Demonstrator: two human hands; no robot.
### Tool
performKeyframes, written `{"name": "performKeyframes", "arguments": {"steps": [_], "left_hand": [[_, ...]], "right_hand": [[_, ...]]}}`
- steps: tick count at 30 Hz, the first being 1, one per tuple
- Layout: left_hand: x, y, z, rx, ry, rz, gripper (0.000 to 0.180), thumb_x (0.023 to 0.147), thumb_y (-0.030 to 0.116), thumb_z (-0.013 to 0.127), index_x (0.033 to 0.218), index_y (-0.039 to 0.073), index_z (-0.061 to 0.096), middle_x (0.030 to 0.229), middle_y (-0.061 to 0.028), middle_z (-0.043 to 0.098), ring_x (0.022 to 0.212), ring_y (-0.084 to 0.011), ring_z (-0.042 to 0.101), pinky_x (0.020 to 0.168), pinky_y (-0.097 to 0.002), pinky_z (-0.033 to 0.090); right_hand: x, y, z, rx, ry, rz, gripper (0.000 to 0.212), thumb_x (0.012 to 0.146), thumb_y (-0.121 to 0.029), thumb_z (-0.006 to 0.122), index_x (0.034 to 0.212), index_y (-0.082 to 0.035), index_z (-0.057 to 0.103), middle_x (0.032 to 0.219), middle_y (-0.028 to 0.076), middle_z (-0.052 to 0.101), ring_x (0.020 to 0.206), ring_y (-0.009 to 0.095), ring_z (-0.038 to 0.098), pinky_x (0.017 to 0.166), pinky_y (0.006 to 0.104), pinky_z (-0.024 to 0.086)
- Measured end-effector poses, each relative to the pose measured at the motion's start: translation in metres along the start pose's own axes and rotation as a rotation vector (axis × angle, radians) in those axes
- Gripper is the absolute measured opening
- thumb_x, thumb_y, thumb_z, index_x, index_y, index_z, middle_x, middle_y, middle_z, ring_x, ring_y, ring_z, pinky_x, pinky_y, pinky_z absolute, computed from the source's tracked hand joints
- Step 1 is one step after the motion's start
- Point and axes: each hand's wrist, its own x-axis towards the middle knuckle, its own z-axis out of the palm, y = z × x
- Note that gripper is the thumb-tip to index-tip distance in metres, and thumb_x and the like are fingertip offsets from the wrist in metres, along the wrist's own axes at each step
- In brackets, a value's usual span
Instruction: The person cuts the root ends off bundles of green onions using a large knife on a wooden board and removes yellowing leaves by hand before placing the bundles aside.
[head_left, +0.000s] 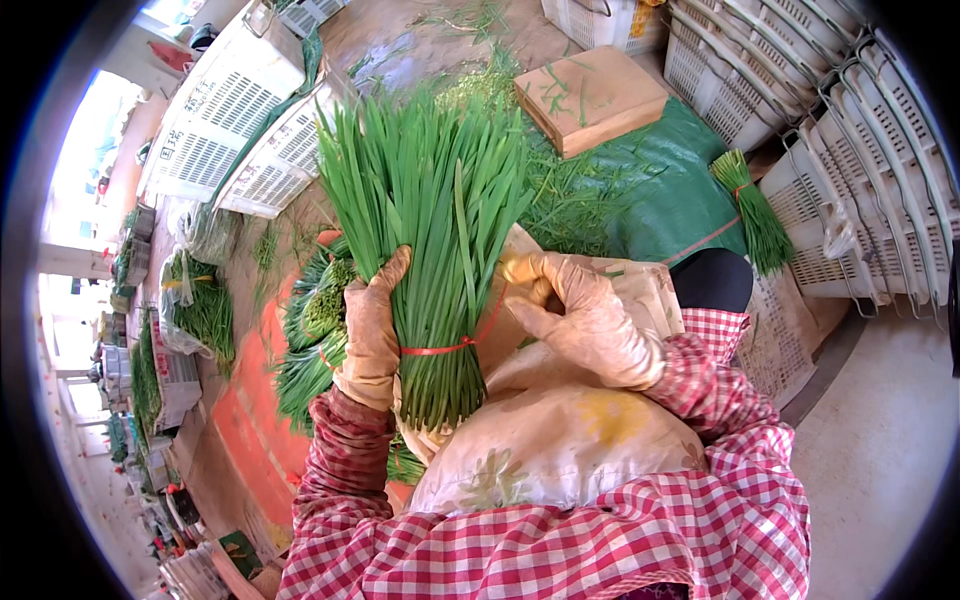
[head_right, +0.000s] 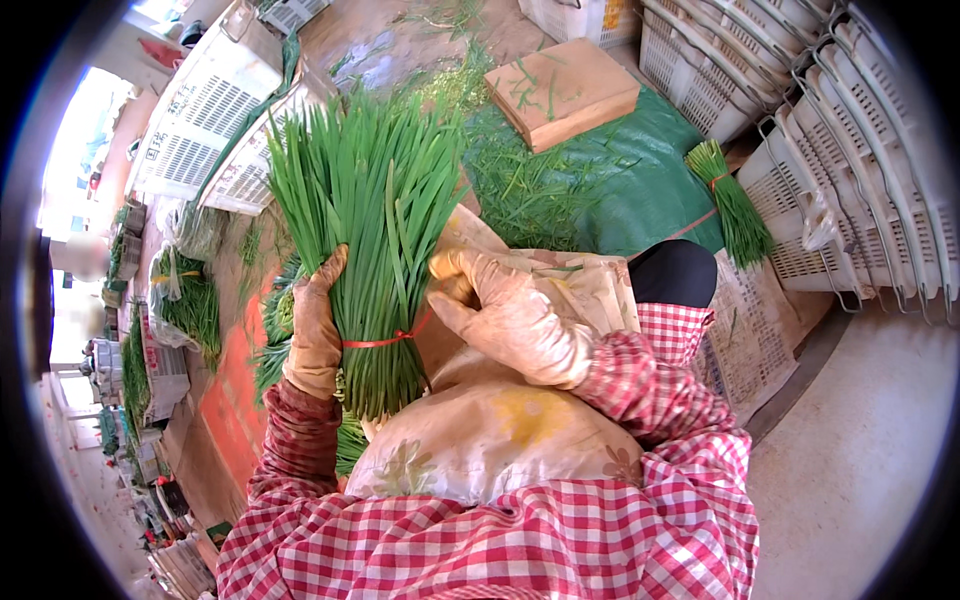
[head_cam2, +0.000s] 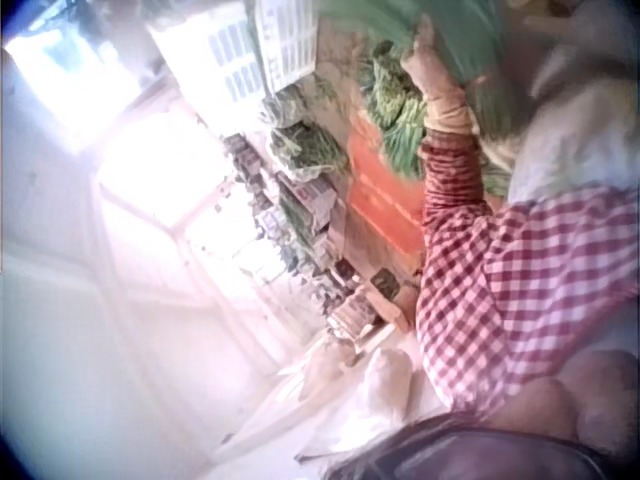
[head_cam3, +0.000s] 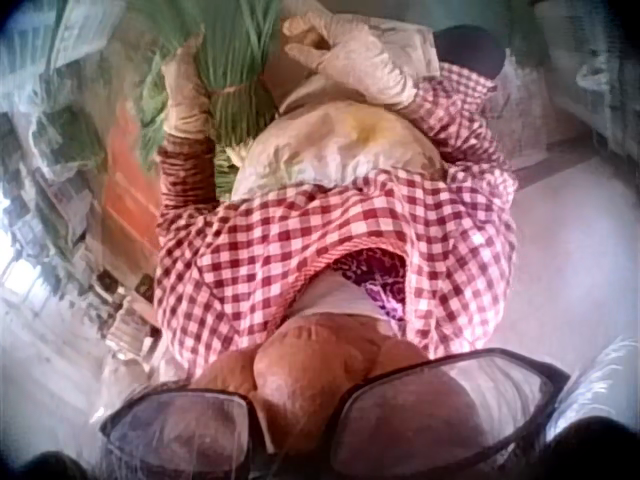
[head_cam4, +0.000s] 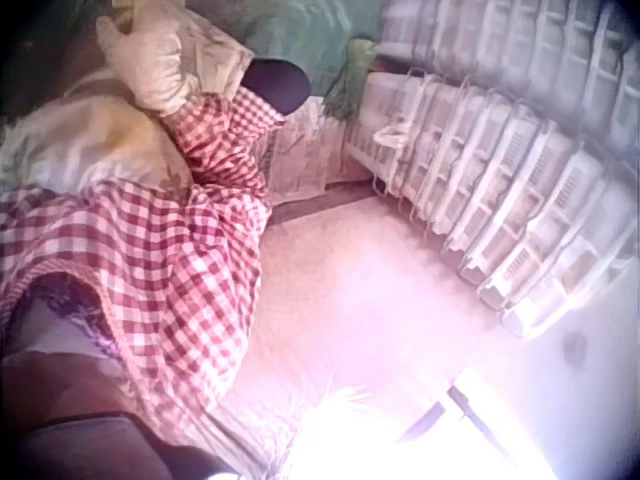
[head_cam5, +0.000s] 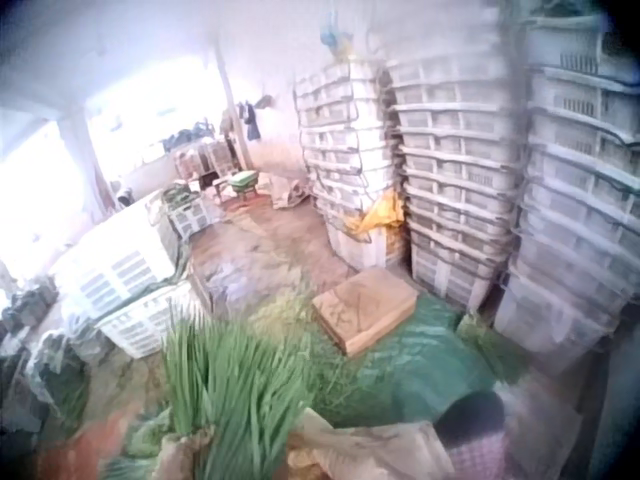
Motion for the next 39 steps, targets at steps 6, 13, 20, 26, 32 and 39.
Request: {"name": "performKeyframes", "arguments": {"steps": [6, 13, 20, 26, 32, 39], "left_hand": [[-0.008, 0.000, 0.013, -0.007, 0.020, 0.034, 0.032, 0.081, 0.016, 0.073, 0.106, -0.003, 0.064, 0.096, -0.0096, 0.068, 0.076, -0.0194, 0.066, 0.071, -0.0317, 0.054], [-0.007, -0.004, 0.012, -0.009, 0.012, 0.035, 0.030, 0.082, 0.017, 0.073, 0.104, -0.002, 0.066, 0.096, -0.0085, 0.068, 0.077, -0.0174, 0.065, 0.071, -0.0308, 0.053], [0.003, 0.012, -0.006, 0.021, -0.146, 0.084, 0.028, 0.082, 0.014, 0.072, 0.106, 0.000, 0.066, 0.095, -0.0055, 0.068, 0.078, -0.0159, 0.064, 0.071, -0.0302, 0.053], [0.009, 0.027, -0.032, 0.214, -0.318, 0.187, 0.027, 0.085, 0.012, 0.069, 0.109, 0.002, 0.064, 0.099, -0.0050, 0.067, 0.085, -0.0147, 0.063, 0.075, -0.0300, 0.053], [0.011, 0.037, -0.027, 0.325, -0.469, 0.253, 0.024, 0.083, 0.014, 0.072, 0.103, 0.002, 0.068, 0.091, -0.0008, 0.068, 0.078, -0.0112, 0.061, 0.071, -0.0276, 0.049], [0.001, 0.062, -0.039, 0.642, -0.304, 0.308, 0.023, 0.086, 0.018, 0.069, 0.100, 0.000, 0.068, 0.085, -0.0008, 0.067, 0.073, -0.0101, 0.059, 0.068, -0.0281, 0.048]], "right_hand": [[0.025, -0.017, 0.011, 0.084, 0.103, 0.071, 0.038, 0.080, -0.011, 0.075, 0.111, -0.004, 0.056, 0.069, -0.003, 0.052, 0.064, 0.006, 0.048, 0.060, 0.0232, 0.044], [0.021, -0.001, 0.020, -0.205, 0.094, -0.150, 0.025, 0.082, -0.021, 0.072, 0.093, -0.002, 0.062, 0.065, 0.011, 0.060, 0.056, 0.019, 0.058, 0.050, 0.0325, 0.046], [0.022, -0.035, 0.010, 0.740, -0.293, 0.671, 0.020, 0.090, -0.026, 0.064, 0.092, -0.007, 0.071, 0.061, -0.005, 0.053, 0.051, 0.003, 0.047, 0.043, 0.0207, 0.038], [0.007, -0.049, -0.009, 0.607, -0.657, 0.630, 0.022, 0.094, -0.027, 0.060, 0.101, -0.008, 0.067, 0.058, -0.005, 0.050, 0.040, 0.003, 0.037, 0.038, 0.0180, 0.029], [-0.007, -0.056, -0.011, 0.465, -1.122, 0.355, 0.026, 0.095, -0.030, 0.054, 0.092, -0.007, 0.064, 0.057, -0.006, 0.046, 0.040, 0.003, 0.037, 0.037, 0.0184, 0.028], [-0.013, -0.035, -0.107, -0.267, -0.405, 0.179, 0.027, 0.092, -0.014, 0.051, 0.112, 0.002, 0.058, 0.062, 0.005, 0.058, 0.044, 0.009, 0.042, 0.042, 0.0241, 0.037]]}}
